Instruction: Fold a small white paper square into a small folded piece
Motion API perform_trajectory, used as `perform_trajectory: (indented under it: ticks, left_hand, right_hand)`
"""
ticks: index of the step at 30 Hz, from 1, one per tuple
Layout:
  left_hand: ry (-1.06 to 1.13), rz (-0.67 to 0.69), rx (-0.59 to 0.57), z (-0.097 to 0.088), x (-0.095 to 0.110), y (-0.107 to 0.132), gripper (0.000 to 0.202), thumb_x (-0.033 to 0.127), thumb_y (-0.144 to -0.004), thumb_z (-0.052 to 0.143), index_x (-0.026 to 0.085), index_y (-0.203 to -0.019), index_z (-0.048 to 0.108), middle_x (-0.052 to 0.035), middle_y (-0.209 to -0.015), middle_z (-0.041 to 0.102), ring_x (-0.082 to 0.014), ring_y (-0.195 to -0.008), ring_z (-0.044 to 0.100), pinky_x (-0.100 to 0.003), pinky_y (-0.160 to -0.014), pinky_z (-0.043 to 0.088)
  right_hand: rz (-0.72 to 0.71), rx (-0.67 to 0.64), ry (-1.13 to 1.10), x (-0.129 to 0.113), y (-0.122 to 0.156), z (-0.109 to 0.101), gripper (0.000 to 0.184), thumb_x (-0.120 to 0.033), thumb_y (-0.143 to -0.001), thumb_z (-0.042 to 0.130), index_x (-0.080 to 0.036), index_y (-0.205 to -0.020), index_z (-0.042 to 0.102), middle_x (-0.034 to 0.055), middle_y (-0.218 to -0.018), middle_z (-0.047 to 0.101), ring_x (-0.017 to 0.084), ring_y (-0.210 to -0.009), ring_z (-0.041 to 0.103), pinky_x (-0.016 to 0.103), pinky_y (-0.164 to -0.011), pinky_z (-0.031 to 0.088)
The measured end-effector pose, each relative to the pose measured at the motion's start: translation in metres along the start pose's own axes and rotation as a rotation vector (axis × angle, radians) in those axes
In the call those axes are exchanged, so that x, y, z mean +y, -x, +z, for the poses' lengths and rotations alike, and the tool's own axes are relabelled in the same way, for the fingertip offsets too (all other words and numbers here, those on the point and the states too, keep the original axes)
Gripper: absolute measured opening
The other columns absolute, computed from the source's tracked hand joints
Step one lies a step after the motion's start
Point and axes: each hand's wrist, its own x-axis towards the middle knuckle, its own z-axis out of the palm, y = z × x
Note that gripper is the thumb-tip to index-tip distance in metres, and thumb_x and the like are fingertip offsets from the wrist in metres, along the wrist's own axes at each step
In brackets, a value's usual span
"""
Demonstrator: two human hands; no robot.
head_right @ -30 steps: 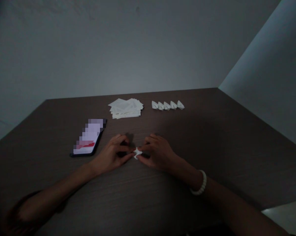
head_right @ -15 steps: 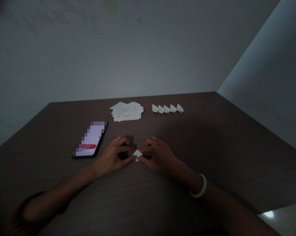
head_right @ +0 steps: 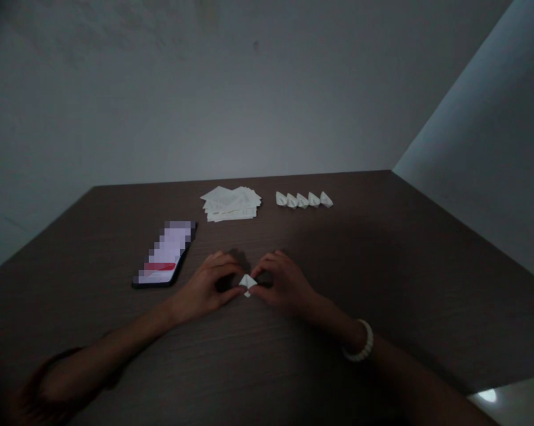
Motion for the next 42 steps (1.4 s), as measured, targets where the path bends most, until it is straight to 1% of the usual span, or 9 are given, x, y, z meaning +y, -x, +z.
perform_trajectory:
  ticks: [4, 7, 11, 13, 15, 23, 29, 33, 42]
  left_hand:
    - [0.002, 0.015, -0.006, -0.002, 0.002, 0.001, 0.013, 0.030, -0.088, 0.062, 0.019, -0.085, 0.066, -0.0028, -0.086, 0.065, -0.0196, -0.087, 0.054, -0.034, -0.079, 0.040]
    - [0.017, 0.086, 0.060, -0.004, 0.003, 0.003, 0.014, 0.027, -0.092, 0.057, 0.019, -0.086, 0.066, -0.0021, -0.081, 0.066, -0.0173, -0.082, 0.054, -0.033, -0.077, 0.040]
    - [-0.002, 0.167, 0.159, -0.004, 0.003, 0.006, 0.012, 0.023, -0.093, 0.055, 0.020, -0.092, 0.067, -0.0024, -0.085, 0.067, -0.0167, -0.082, 0.054, -0.033, -0.077, 0.041]
    - [-0.022, 0.178, 0.181, -0.004, 0.002, 0.008, 0.013, 0.024, -0.092, 0.055, 0.020, -0.089, 0.067, -0.0025, -0.085, 0.067, -0.0170, -0.082, 0.053, -0.034, -0.077, 0.041]
    - [-0.025, 0.186, 0.178, -0.004, 0.002, 0.008, 0.013, 0.024, -0.092, 0.056, 0.021, -0.087, 0.067, -0.0024, -0.083, 0.067, -0.0174, -0.081, 0.053, -0.034, -0.077, 0.041]
    - [0.042, 0.215, 0.202, -0.006, 0.005, 0.007, 0.009, 0.019, -0.090, 0.059, 0.019, -0.091, 0.068, -0.0028, -0.085, 0.067, -0.0164, -0.081, 0.053, -0.033, -0.075, 0.043]
    - [0.101, 0.224, 0.263, -0.006, 0.008, 0.006, 0.008, 0.016, -0.088, 0.061, 0.018, -0.092, 0.068, -0.0036, -0.087, 0.066, -0.0150, -0.080, 0.055, -0.030, -0.072, 0.046]
    - [0.122, 0.213, 0.233, -0.008, 0.010, 0.005, 0.010, 0.022, -0.087, 0.064, 0.018, -0.095, 0.067, -0.0042, -0.087, 0.067, -0.0158, -0.080, 0.057, -0.032, -0.074, 0.047]
    - [0.169, 0.142, 0.191, -0.012, 0.015, 0.001, 0.013, 0.025, -0.089, 0.057, 0.016, -0.087, 0.067, -0.0045, -0.078, 0.070, -0.0162, -0.072, 0.059, -0.033, -0.070, 0.048]
  right_hand:
    - [0.008, 0.068, -0.059, -0.005, -0.001, -0.001, 0.012, -0.018, -0.072, 0.076, -0.022, -0.080, 0.067, -0.0026, -0.072, 0.066, 0.013, -0.067, 0.057, 0.026, -0.067, 0.041]
    - [-0.045, 0.117, -0.060, -0.006, -0.001, -0.002, 0.004, -0.022, -0.077, 0.072, -0.022, -0.077, 0.068, -0.0032, -0.065, 0.064, 0.011, -0.060, 0.054, 0.024, -0.060, 0.040]
    - [-0.207, 0.149, -0.004, -0.004, -0.002, -0.002, 0.006, -0.024, -0.084, 0.065, -0.022, -0.089, 0.067, -0.0005, -0.077, 0.070, 0.012, -0.067, 0.059, 0.027, -0.067, 0.043]
    - [-0.283, 0.127, 0.038, -0.003, -0.002, -0.002, 0.006, -0.022, -0.087, 0.062, -0.022, -0.089, 0.067, 0.0002, -0.082, 0.071, 0.013, -0.072, 0.061, 0.030, -0.073, 0.044]
    - [-0.316, 0.108, 0.070, -0.002, -0.002, -0.002, 0.008, -0.022, -0.089, 0.059, -0.022, -0.086, 0.067, 0.0001, -0.083, 0.071, 0.014, -0.073, 0.061, 0.031, -0.074, 0.044]
    - [-0.389, 0.202, 0.071, 0.000, -0.001, -0.002, 0.005, -0.019, -0.086, 0.061, -0.022, -0.083, 0.064, -0.0007, -0.082, 0.071, 0.012, -0.068, 0.061, 0.029, -0.069, 0.044]
    - [-0.418, 0.222, 0.104, 0.000, 0.000, -0.002, 0.006, -0.017, -0.088, 0.059, -0.021, -0.087, 0.062, 0.0000, -0.083, 0.071, 0.012, -0.070, 0.062, 0.029, -0.072, 0.045]
    - [-0.434, 0.216, 0.152, -0.002, 0.002, -0.003, 0.008, -0.014, -0.087, 0.059, -0.022, -0.090, 0.061, 0.0001, -0.084, 0.071, 0.013, -0.073, 0.060, 0.029, -0.072, 0.046]
    - [-0.440, 0.194, 0.145, -0.004, 0.003, -0.006, 0.016, -0.010, -0.085, 0.058, -0.023, -0.093, 0.062, -0.0003, -0.087, 0.070, 0.013, -0.075, 0.058, 0.028, -0.071, 0.047]
